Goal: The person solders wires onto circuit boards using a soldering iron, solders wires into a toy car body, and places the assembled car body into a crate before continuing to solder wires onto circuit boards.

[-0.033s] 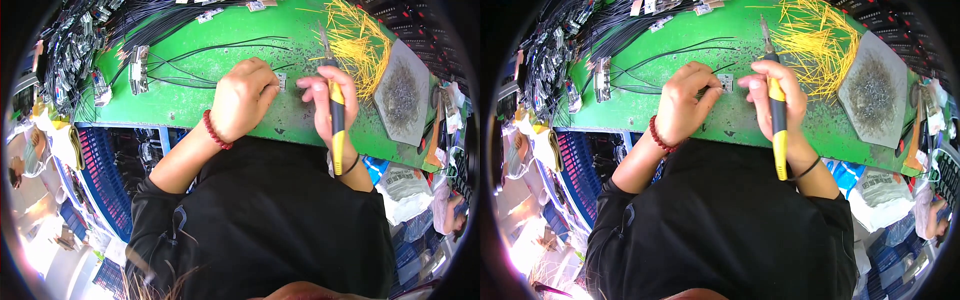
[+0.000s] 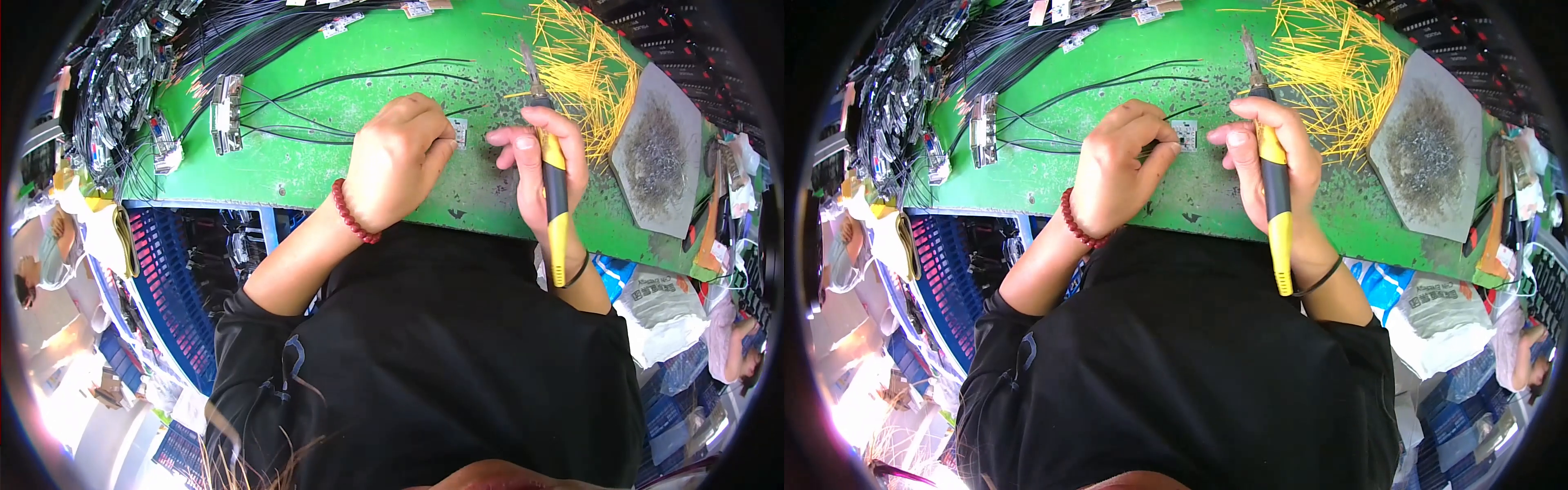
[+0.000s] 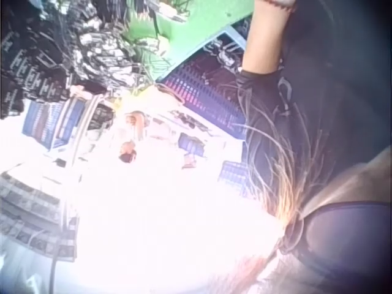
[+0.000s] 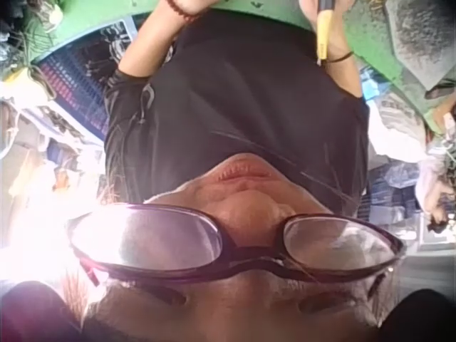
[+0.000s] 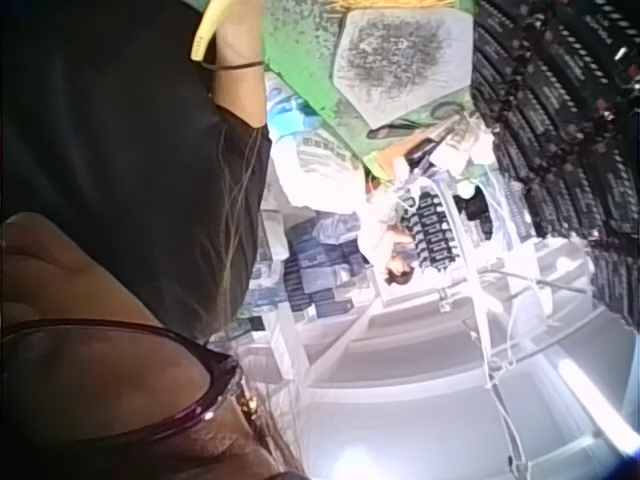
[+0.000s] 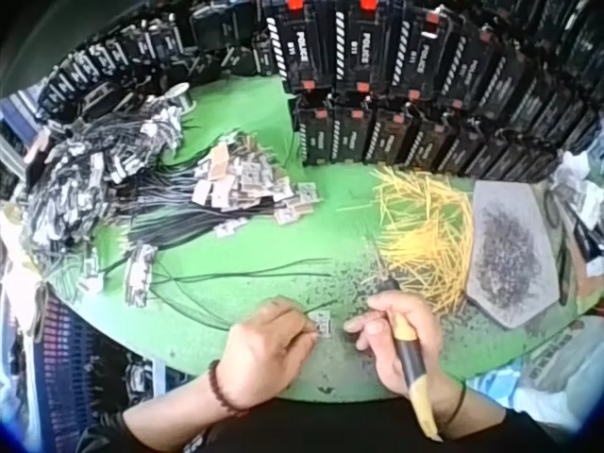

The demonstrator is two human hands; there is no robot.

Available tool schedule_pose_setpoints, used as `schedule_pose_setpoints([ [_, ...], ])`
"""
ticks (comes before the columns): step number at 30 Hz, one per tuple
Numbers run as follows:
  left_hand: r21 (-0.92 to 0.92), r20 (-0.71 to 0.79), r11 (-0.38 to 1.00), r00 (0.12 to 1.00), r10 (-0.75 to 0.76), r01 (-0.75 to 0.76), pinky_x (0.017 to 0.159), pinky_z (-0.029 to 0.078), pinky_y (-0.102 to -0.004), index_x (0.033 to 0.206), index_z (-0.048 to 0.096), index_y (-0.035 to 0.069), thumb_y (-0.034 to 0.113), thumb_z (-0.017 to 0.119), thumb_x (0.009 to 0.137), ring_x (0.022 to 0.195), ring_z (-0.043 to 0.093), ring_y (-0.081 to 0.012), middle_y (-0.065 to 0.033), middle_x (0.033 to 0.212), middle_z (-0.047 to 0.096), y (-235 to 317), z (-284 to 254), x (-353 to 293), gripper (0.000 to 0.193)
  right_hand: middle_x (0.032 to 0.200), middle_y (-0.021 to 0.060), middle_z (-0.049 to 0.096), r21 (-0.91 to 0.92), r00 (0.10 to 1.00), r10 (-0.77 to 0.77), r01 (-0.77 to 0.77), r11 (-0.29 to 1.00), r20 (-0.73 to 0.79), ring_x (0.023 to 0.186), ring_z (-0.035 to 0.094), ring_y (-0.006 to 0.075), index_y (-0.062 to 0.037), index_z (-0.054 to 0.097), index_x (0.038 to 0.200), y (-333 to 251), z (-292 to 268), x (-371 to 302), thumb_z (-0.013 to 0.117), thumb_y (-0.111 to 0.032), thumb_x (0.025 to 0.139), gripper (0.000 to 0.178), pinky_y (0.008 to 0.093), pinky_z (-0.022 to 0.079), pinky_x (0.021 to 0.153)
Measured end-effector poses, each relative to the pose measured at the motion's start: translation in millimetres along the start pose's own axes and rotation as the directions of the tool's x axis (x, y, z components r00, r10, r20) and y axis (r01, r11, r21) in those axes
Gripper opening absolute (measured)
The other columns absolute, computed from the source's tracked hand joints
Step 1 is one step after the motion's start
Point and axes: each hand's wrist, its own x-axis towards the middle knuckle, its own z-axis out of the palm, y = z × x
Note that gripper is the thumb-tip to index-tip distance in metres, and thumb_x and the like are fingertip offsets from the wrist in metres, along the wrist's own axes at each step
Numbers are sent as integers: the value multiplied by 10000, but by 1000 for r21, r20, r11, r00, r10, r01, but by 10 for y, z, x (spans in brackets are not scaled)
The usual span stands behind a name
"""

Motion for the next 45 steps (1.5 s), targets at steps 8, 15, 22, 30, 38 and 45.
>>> schedule_pose_setpoints([
  [8,-21,26,999,999,-31,32,660,515,-374,776,630,23,35,686,742,756,623,-296,-110,820,633,104,-26,38,67,894,94,695,-168,982,-149,167,971,115,749,691,168,-26,596,1112,-5,-111,-22,712,28,779,357,259,538,613],
  [15,-97,113,993,992,-57,68,642,513,-369,803,638,20,38,686,750,738,624,-298,-118,813,631,117,-87,37,73,834,95,690,-209,965,-225,250,945,139,651,665,162,-64,602,1086,7,56,38,714,73,724,403,253,511,571],
  [22,52,-19,995,996,89,-88,620,519,-349,815,647,48,51,696,750,711,628,-270,-92,801,629,73,-65,-34,81,763,56,664,-97,980,137,-124,988,146,704,661,98,-40,551,1134,-140,90,15,653,85,789,380,228,510,585],
  [30,116,-35,992,998,48,-44,608,516,-357,792,621,45,58,681,762,683,619,-272,-92,759,605,73,-9,-41,68,895,122,702,-186,972,-184,210,960,148,706,598,66,-47,503,1158,33,80,-36,646,81,836,375,191,463,597],
  [38,159,-46,978,989,141,-132,690,503,-375,789,621,12,-16,687,733,785,609,-309,-134,864,612,12,113,23,91,780,77,678,-165,994,99,-91,982,43,693,682,146,-24,591,1114,-96,-271,-136,614,-74,912,210,231,513,575],
  [45,256,41,951,985,168,-173,718,514,-386,782,596,7,-38,681,712,806,609,-293,-130,848,615,-20,201,60,118,1034,148,666,-260,986,5,-50,964,-169,784,646,185,45,611,1184,-218,-1284,-426,595,-480,894,599,307,521,706],
])
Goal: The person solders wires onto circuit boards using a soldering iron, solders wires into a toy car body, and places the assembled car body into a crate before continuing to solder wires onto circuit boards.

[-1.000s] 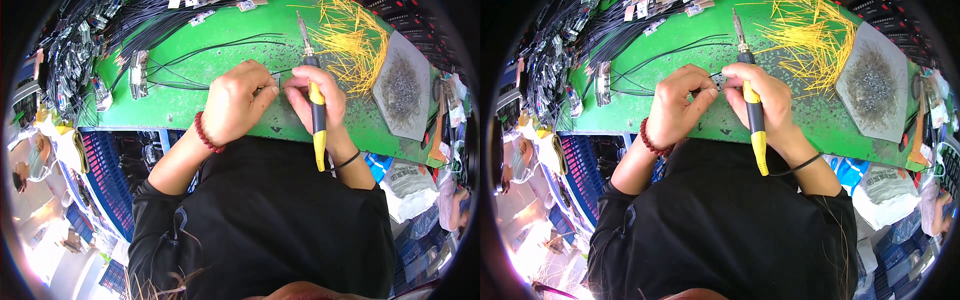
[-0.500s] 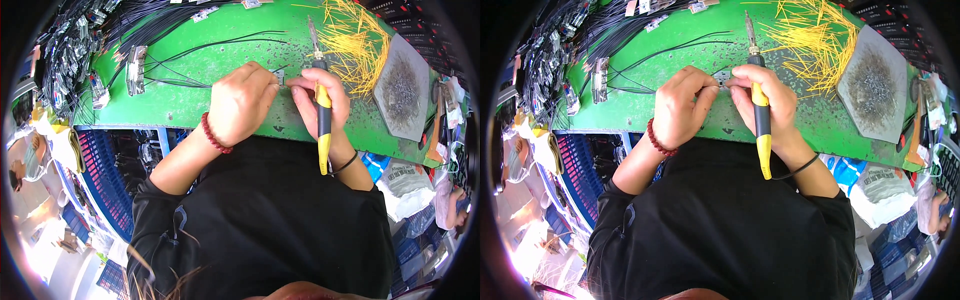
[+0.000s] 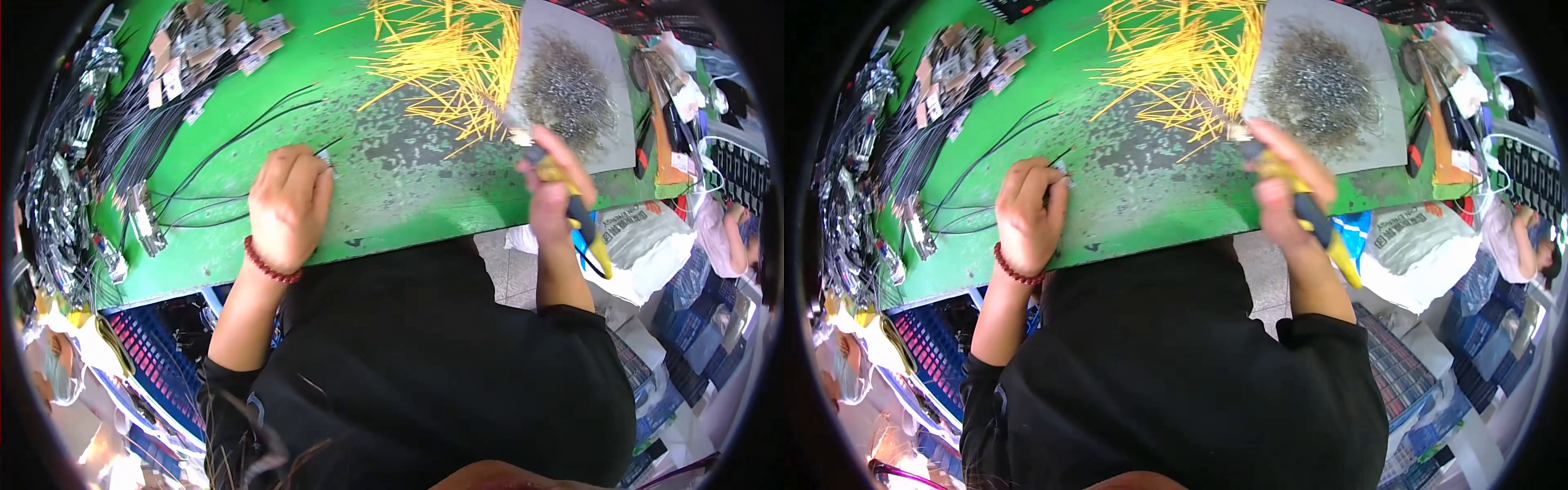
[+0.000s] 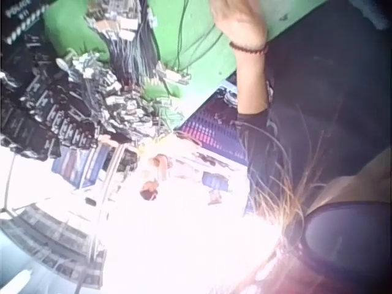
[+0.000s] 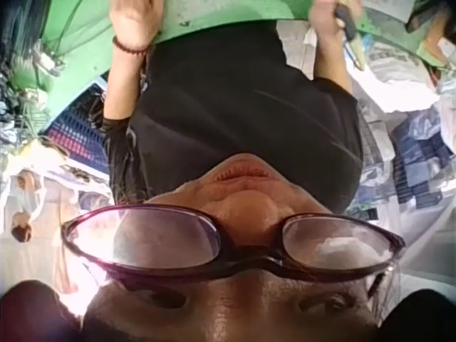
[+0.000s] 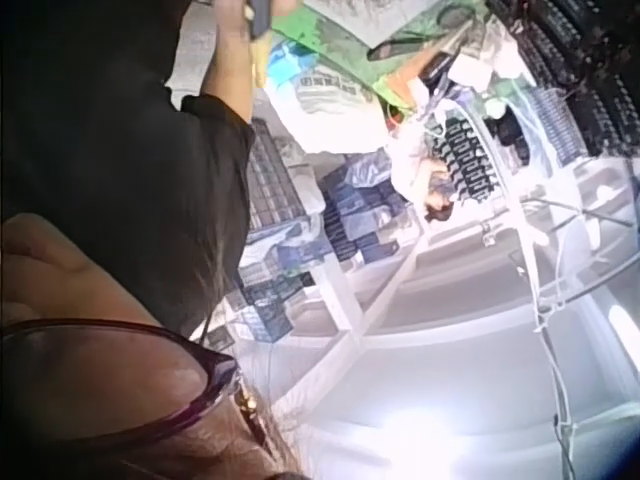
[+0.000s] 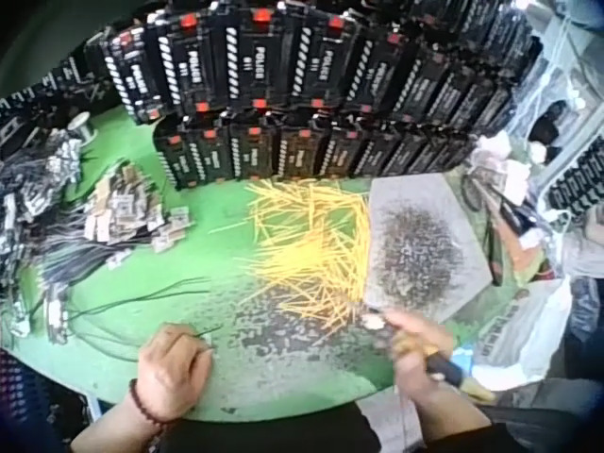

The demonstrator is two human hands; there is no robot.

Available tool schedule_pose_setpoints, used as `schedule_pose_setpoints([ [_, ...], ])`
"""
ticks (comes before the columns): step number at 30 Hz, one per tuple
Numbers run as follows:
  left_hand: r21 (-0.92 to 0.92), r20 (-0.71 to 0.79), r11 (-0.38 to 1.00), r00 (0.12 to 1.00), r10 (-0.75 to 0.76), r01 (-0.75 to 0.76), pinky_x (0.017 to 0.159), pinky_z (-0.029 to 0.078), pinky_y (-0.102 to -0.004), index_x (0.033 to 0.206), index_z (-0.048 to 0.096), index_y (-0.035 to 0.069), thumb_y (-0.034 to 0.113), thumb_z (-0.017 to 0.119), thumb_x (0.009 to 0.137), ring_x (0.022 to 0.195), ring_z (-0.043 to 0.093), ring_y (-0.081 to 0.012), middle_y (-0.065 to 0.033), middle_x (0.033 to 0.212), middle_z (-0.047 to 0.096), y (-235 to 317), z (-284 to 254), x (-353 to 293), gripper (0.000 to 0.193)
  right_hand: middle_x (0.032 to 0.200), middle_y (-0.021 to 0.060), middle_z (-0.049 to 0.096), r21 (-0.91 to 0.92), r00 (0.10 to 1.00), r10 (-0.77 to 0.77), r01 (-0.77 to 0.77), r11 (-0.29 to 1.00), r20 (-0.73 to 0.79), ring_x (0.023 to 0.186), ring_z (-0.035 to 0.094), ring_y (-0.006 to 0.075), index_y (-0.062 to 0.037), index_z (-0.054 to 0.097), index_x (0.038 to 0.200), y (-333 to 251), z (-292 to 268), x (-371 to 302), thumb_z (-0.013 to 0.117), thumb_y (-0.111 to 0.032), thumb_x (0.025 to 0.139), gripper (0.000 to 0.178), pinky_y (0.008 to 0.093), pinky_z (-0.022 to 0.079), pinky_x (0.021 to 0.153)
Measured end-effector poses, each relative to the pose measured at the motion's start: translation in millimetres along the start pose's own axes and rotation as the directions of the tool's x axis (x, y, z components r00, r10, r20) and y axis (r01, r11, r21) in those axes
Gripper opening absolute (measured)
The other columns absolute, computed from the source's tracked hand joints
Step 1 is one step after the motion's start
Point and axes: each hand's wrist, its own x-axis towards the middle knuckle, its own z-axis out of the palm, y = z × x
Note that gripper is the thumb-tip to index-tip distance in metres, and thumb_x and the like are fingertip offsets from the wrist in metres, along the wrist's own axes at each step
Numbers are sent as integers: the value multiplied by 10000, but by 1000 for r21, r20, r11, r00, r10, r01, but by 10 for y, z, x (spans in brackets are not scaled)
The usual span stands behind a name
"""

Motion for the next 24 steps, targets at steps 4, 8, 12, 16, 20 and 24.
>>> schedule_pose_setpoints([
  [4,-15,1,999,999,-35,35,703,516,-378,780,599,8,-52,674,715,793,615,-295,-132,846,626,12,2,11,116,910,127,647,-69,859,-49,16,998,-510,724,595,136,60,643,1045,282,-573,-61,571,-130,845,285,222,476,630],
  [8,-30,34,993,993,-114,115,698,519,-361,767,600,-2,-58,662,735,784,628,-301,-151,864,641,40,-47,24,89,827,68,617,14,772,80,-92,996,-631,689,589,114,26,605,905,393,-778,111,602,-27,802,115,217,463,608],
  [12,-84,100,972,972,-213,221,698,516,-352,761,597,-19,-67,644,743,783,632,-292,-168,875,644,77,-102,44,69,774,48,622,-117,831,30,-113,987,-556,662,597,108,15,617,911,530,-844,227,618,-29,795,124,222,469,612],
  [16,-90,102,967,968,-230,239,700,513,-346,763,598,-24,-68,638,744,784,632,-289,-174,881,645,78,-99,24,62,782,57,626,-145,821,22,-127,981,-571,657,601,116,16,619,909,595,-843,266,618,-19,787,128,228,475,618],
  [20,-89,94,968,970,-226,234,706,511,-344,764,603,-25,-67,638,744,790,631,-290,-174,872,642,73,-108,7,57,780,65,624,-137,801,-11,-89,987,-598,652,604,126,21,620,892,571,-817,226,613,-8,781,115,232,482,625],
  [24,-95,89,968,970,-225,234,712,511,-348,762,606,-27,-61,643,745,797,629,-292,-169,864,641,59,-126,-9,53,797,89,626,-135,792,-30,-67,989,-610,659,614,143,32,611,871,579,-794,229,608,-1,775,102,240,497,622],
])
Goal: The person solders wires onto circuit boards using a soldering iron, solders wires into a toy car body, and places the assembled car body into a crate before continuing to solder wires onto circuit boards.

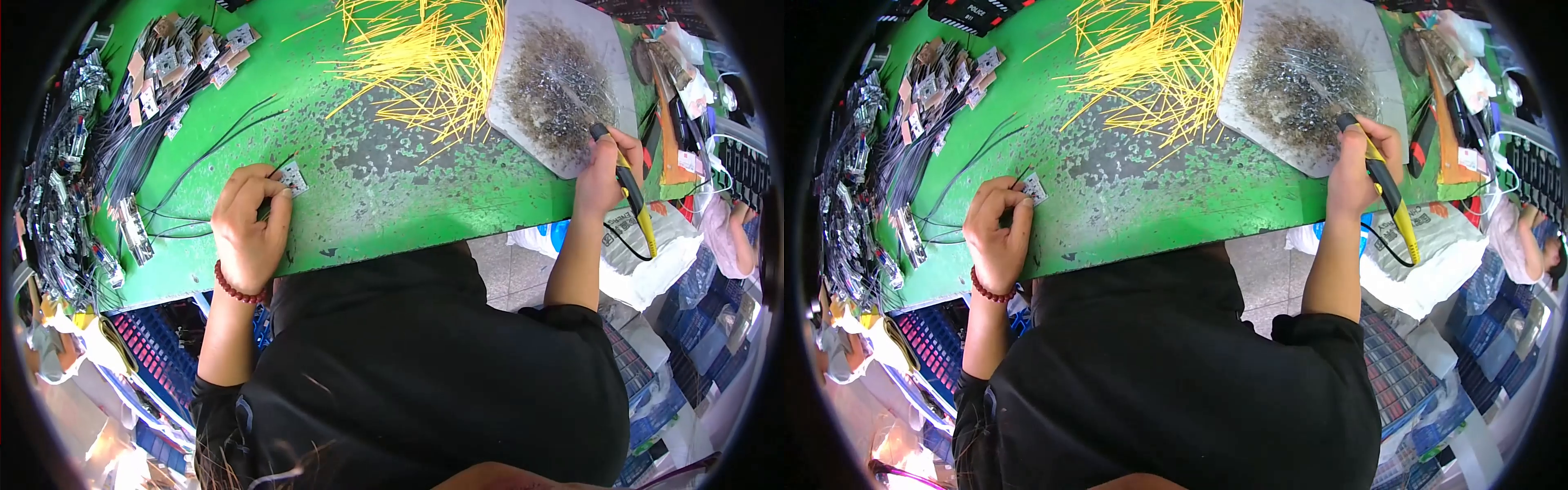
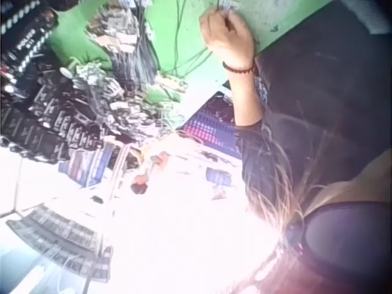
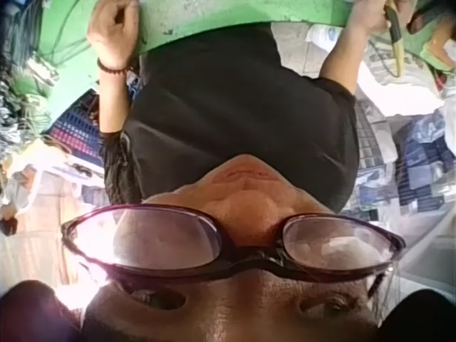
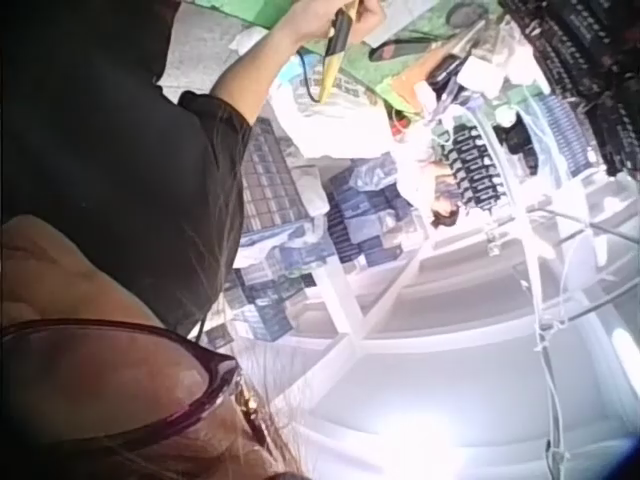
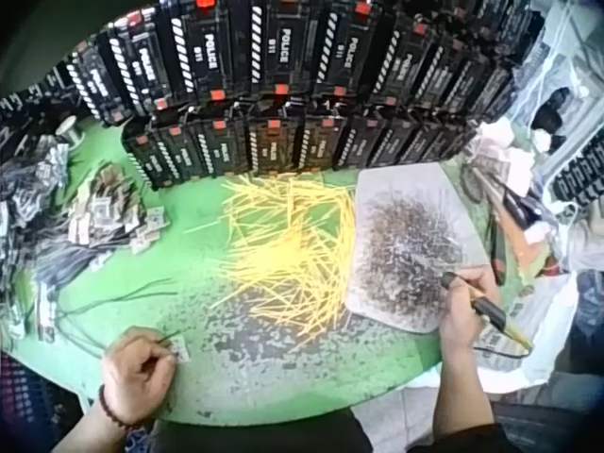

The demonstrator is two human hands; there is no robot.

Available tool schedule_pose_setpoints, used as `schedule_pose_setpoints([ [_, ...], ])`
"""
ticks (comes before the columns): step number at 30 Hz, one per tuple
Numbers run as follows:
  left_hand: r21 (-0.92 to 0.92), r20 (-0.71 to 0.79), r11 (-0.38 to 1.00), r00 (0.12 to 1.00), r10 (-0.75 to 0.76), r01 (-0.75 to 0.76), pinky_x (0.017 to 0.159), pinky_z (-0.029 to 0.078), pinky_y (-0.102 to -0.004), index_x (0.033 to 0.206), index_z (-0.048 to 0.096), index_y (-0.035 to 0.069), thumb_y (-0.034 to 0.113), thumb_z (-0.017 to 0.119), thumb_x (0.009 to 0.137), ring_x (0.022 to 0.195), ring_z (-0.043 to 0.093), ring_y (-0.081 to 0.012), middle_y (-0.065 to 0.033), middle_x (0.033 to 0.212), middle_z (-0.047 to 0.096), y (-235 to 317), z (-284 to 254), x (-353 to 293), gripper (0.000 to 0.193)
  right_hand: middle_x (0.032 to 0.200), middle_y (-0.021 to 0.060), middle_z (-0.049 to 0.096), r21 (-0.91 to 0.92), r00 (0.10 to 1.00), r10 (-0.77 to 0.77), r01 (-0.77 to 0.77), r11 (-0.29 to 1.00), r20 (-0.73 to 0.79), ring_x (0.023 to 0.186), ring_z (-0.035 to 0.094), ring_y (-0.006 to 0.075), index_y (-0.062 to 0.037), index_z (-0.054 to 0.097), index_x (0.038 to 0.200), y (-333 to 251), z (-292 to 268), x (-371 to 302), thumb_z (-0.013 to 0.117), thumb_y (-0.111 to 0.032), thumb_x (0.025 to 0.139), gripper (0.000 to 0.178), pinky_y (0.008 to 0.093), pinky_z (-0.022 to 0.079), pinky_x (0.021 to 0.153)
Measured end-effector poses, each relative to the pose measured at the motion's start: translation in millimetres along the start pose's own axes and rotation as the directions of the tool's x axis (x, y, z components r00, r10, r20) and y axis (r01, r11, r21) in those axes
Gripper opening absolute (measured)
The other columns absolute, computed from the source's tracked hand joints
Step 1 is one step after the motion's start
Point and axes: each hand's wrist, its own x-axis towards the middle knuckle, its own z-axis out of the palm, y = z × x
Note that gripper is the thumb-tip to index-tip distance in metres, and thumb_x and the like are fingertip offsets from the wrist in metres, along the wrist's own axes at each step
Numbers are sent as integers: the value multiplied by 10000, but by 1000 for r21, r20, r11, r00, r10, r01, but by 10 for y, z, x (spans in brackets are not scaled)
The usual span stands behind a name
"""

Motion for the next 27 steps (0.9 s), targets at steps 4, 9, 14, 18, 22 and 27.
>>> schedule_pose_setpoints([
  [4,-4,-20,999,999,32,-32,709,512,-349,756,609,-20,-57,649,737,783,627,-295,-162,869,643,-18,-9,-13,58,797,83,620,0,997,-55,55,998,-56,659,605,142,34,607,863,-19,47,-13,601,-14,783,93,239,496,613],
  [9,-37,-34,995,995,92,-94,710,507,-342,765,600,-15,-20,661,742,790,631,-294,-154,879,641,-76,28,7,66,772,73,535,104,995,-79,72,992,60,610,501,117,33,580,810,-215,71,-159,553,-18,757,78,222,412,552],
  [14,-54,-77,991,990,115,-119,706,517,-387,768,591,-17,2,655,737,781,621,-322,-152,862,635,-121,74,9,73,750,86,533,395,869,-172,-29,918,464,615,481,135,36,559,889,-600,642,-784,631,-152,805,218,255,383,554],
  [18,-47,-103,992,989,110,-115,694,516,-391,760,591,-19,0,645,741,759,612,-327,-144,830,618,-136,80,-17,61,748,40,517,447,746,-247,-76,891,619,629,435,83,15,569,910,-726,1000,-1120,679,-194,832,249,233,334,561],
  [22,-30,-120,993,987,107,-111,674,516,-360,748,578,-5,-21,659,736,757,625,-298,-133,854,635,-156,97,-40,83,695,1,471,435,715,-160,-218,874,681,581,374,47,8,544,905,-782,1164,-1208,691,-180,826,252,215,274,520],
  [27,7,-143,993,983,115,-116,661,515,-367,757,577,-5,-22,670,725,749,621,-300,-127,838,630,-153,126,-28,100,704,21,508,409,677,-242,-95,908,695,584,409,61,8,543,897,-724,1177,-1219,708,-176,816,260,223,305,519],
])
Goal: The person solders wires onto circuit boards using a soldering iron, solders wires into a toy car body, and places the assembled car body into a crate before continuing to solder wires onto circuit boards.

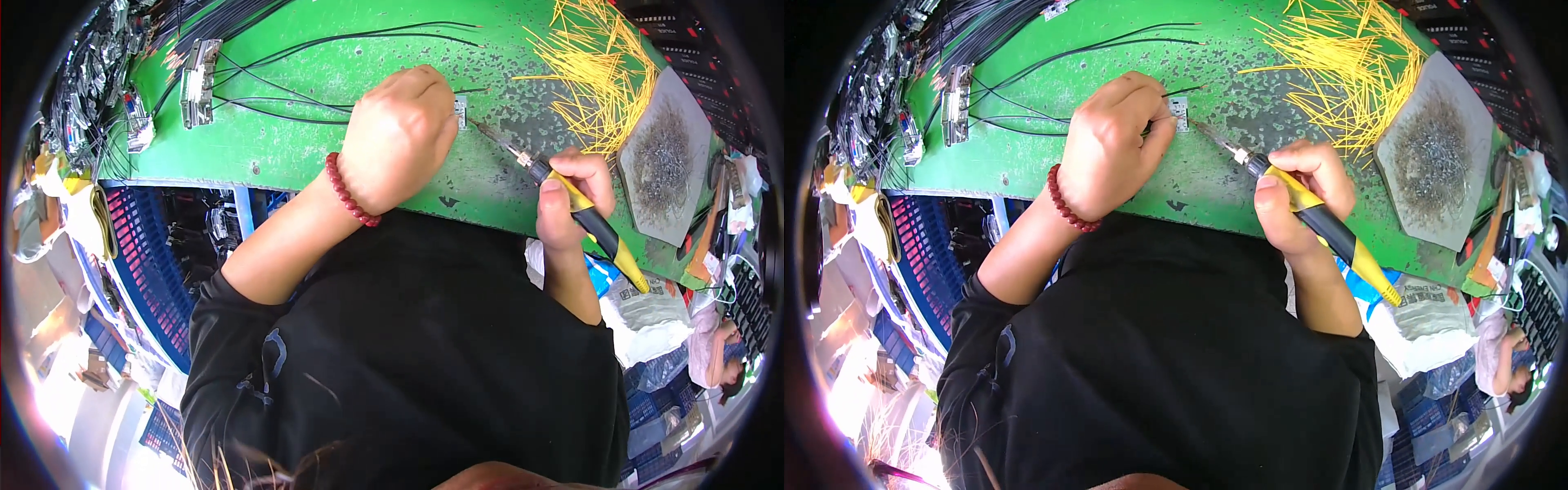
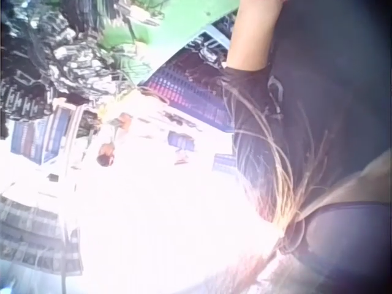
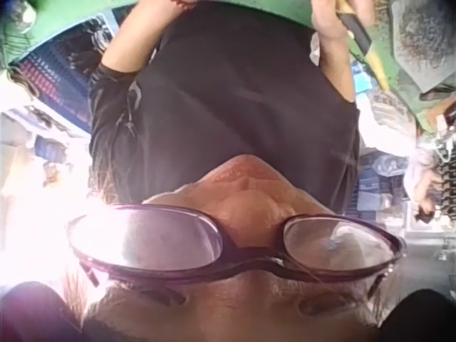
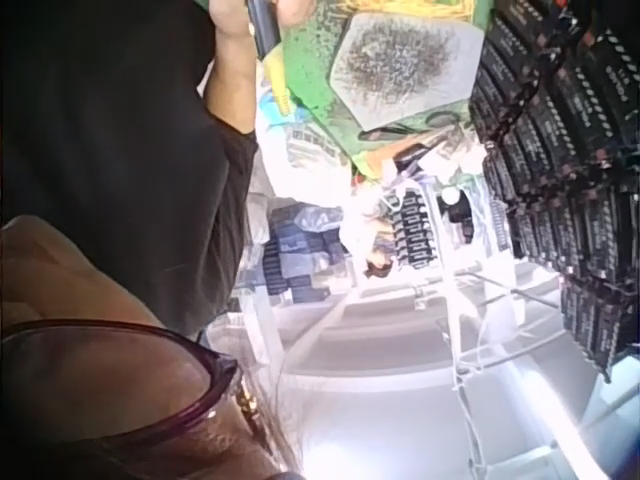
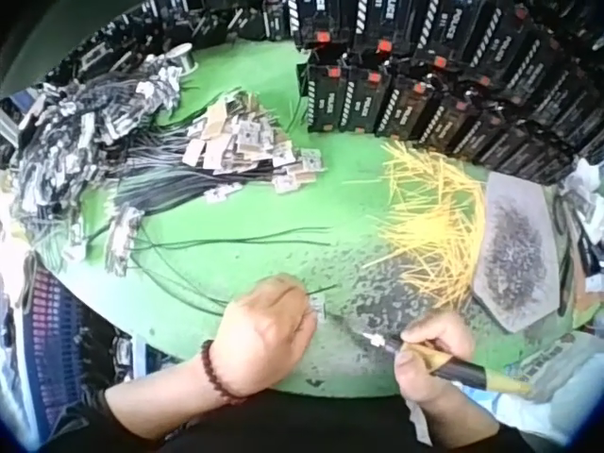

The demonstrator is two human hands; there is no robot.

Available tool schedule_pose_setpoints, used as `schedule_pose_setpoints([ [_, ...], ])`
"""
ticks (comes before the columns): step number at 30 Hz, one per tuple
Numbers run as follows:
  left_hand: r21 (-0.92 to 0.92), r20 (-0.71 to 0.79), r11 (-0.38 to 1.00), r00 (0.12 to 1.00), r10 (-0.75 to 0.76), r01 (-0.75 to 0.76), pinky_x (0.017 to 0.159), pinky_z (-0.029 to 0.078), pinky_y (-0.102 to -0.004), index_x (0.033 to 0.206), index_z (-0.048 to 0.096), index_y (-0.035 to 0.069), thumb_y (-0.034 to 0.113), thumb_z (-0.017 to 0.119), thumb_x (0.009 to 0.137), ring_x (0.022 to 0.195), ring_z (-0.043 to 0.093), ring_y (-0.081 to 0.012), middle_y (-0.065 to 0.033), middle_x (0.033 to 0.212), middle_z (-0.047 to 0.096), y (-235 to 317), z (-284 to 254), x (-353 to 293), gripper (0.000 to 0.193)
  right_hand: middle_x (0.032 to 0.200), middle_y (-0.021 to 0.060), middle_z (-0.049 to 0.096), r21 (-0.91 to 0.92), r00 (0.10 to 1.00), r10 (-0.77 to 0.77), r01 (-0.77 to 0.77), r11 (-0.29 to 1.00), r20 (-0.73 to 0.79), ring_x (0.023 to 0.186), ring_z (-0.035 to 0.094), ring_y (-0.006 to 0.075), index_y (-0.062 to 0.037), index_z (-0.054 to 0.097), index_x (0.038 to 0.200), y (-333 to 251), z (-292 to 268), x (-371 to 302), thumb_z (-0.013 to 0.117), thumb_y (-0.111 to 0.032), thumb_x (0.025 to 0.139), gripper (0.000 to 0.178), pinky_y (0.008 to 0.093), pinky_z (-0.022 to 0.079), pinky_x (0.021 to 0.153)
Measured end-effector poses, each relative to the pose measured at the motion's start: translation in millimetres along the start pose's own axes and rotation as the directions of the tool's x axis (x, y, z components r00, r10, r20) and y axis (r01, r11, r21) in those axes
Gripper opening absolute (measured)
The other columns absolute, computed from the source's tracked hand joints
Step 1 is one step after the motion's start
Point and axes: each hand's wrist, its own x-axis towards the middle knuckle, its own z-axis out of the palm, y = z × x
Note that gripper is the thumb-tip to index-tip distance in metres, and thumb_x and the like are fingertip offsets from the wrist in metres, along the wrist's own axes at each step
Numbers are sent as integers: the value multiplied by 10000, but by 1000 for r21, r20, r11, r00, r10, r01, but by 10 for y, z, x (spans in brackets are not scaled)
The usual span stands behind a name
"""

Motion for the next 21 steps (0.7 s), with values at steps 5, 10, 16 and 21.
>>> schedule_pose_setpoints([
  [5,11,26,1000,1000,1,-2,659,515,-362,758,584,-7,-24,668,726,745,618,-304,-130,827,627,25,-20,22,92,718,38,525,22,999,1,0,1000,-42,580,423,69,20,546,894,0,9,2,723,-188,811,285,227,322,517],
  [10,-36,15,999,1000,-8,9,663,514,-362,766,591,-13,-25,660,730,751,617,-310,-132,833,628,7,-22,22,79,725,42,533,-29,1000,-11,11,1000,-19,578,432,72,19,553,890,0,-7,7,730,-201,811,294,229,328,513],
  [16,-33,30,999,1000,-8,9,664,512,-361,760,590,-16,-26,651,735,756,616,-312,-136,834,628,17,-35,31,67,725,50,541,-30,1000,-17,17,999,-21,572,436,77,15,555,880,10,-5,10,731,-200,802,290,231,337,514],
  [21,-33,25,999,1000,-1,1,662,511,-363,757,588,-18,-27,650,734,752,614,-313,-135,835,628,6,-31,29,66,705,53,533,-34,998,-66,66,997,1,566,437,87,18,553,882,16,3,24,720,-185,801,274,240,341,509],
])
